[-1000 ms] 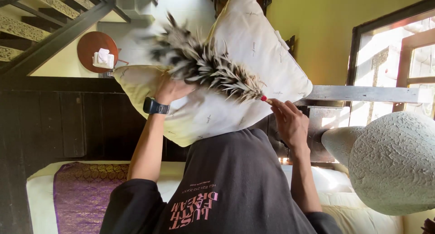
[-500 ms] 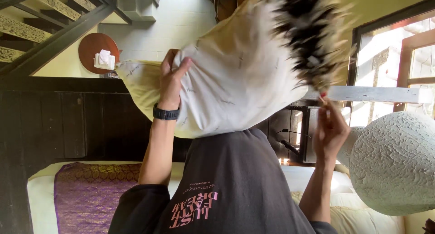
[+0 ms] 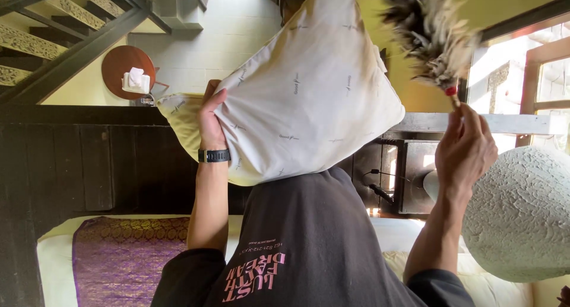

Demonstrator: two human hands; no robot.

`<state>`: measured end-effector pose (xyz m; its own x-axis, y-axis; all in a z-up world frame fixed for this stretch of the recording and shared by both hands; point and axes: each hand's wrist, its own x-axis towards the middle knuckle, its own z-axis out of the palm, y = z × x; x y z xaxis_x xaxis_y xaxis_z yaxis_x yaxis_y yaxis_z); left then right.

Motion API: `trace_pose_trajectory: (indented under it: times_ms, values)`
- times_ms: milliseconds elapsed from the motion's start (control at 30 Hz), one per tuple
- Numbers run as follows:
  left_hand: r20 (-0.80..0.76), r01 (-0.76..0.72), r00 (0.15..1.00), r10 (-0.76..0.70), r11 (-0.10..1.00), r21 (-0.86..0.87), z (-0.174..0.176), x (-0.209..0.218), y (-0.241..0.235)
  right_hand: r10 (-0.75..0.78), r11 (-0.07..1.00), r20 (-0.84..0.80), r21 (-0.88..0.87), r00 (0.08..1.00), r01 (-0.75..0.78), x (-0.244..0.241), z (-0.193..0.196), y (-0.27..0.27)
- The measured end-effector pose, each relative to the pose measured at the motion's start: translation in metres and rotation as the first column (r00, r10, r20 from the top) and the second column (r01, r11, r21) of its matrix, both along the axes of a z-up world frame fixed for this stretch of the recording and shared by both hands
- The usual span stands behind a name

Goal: Dusting a pillow using a feather duster in a hotel room.

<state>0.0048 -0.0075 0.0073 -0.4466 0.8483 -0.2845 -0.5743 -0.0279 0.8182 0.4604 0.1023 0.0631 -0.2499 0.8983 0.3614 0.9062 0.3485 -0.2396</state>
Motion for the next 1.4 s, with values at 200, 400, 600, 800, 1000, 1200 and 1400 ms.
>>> trace_pose_trajectory:
  times_ms: [200,400,600,800,1000,1200,1400]
  values:
    - [0.029,-0.091,0.995,0.091,0.996,0.009,-0.091,-0.045,0.001,-0.027,0.976,-0.612,-0.189,0.79,-0.112,-0.052,-0.029,-0.035]
    - [-0.35,-0.131,0.936,0.041,0.963,-0.236,-0.145,-0.061,0.029,0.058,0.782,-0.543,-0.497,0.838,-0.376,-0.067,-0.06,-0.079]
    - [-0.521,-0.175,0.854,0.002,0.943,-0.282,-0.084,-0.017,0.036,-0.192,0.857,-0.599,-0.489,0.778,-0.165,-0.002,-0.117,-0.093]
    - [-0.811,-0.124,0.58,-0.081,0.975,-0.186,-0.046,0.014,0.041,-0.35,0.872,-0.61,-0.49,0.711,0.009,-0.009,-0.119,-0.096]
    - [-0.875,0.087,0.215,-0.433,0.901,-0.424,-0.033,0.038,0.035,-0.144,0.843,-0.644,-0.478,0.752,-0.248,-0.07,-0.109,-0.106]
    - [-0.879,-0.017,0.268,-0.394,0.91,-0.414,-0.051,0.036,0.037,-0.313,0.814,-0.453,-0.581,0.835,-0.01,-0.036,-0.128,-0.124]
    - [-0.821,-0.001,0.296,-0.488,0.86,-0.511,-0.041,0.032,0.041,-0.612,0.73,-0.356,-0.598,0.706,0.331,0.01,-0.152,-0.133]
